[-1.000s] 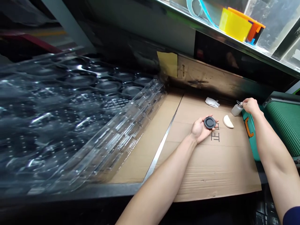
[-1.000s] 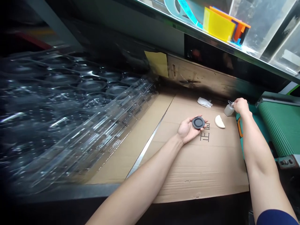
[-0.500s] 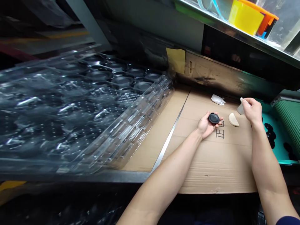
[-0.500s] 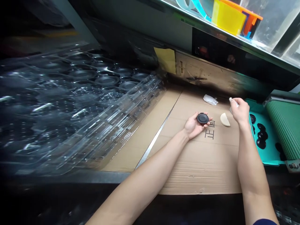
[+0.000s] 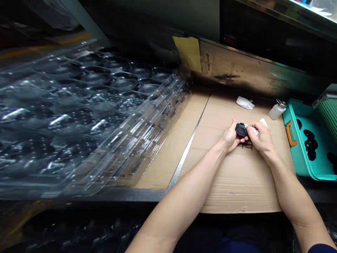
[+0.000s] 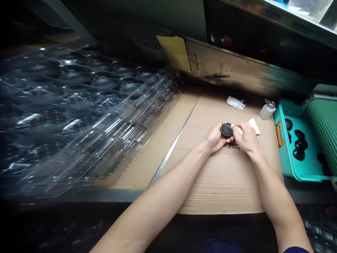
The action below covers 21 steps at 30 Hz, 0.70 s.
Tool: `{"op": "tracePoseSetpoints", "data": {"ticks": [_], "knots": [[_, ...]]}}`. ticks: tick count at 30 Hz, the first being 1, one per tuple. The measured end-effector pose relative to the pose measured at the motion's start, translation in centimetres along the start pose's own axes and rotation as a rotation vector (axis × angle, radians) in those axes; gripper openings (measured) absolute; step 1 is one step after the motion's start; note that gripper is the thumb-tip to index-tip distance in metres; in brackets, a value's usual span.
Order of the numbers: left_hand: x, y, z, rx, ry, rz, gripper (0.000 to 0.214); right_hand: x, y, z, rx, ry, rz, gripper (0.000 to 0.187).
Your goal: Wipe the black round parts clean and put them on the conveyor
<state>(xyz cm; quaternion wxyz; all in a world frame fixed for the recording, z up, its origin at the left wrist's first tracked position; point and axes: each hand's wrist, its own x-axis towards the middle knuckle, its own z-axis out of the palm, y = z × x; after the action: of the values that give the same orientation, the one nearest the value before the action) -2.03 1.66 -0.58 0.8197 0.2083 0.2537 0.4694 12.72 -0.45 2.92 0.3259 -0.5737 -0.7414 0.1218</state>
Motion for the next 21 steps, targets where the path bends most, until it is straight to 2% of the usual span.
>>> {"op": "tracePoseSetpoints", "data": {"ticks": [3,5,8,13,21], "knots": [[0.1,-1.0,0.3,0.009,0.077,0.072,0.057,-0.1,-0.5,0.8,-0.013,0.002,0.053,0.021],[0.1,-1.8,0.5,0.014,0.128,0.179,0.045,-0.1,-1.0,1.6,-0.030,0.026,0.089,0.022],[0.1,-2.7,0.6,0.043,0.137,0.317,0.033,0.0,-1.6,2.7,-0.046,0.093,0.134,0.022],[0.3,-2.9,0.3,0.019,0.221,0.345,0.029,0.3,-1.5,3.4,-0.054,0.054,0.053,0.021],[1.0,-3.4,-0.6,0.103,0.196,0.411,0.029,0.5,-0.7,4.4,-0.087,0.097,0.047,0.020]]}}
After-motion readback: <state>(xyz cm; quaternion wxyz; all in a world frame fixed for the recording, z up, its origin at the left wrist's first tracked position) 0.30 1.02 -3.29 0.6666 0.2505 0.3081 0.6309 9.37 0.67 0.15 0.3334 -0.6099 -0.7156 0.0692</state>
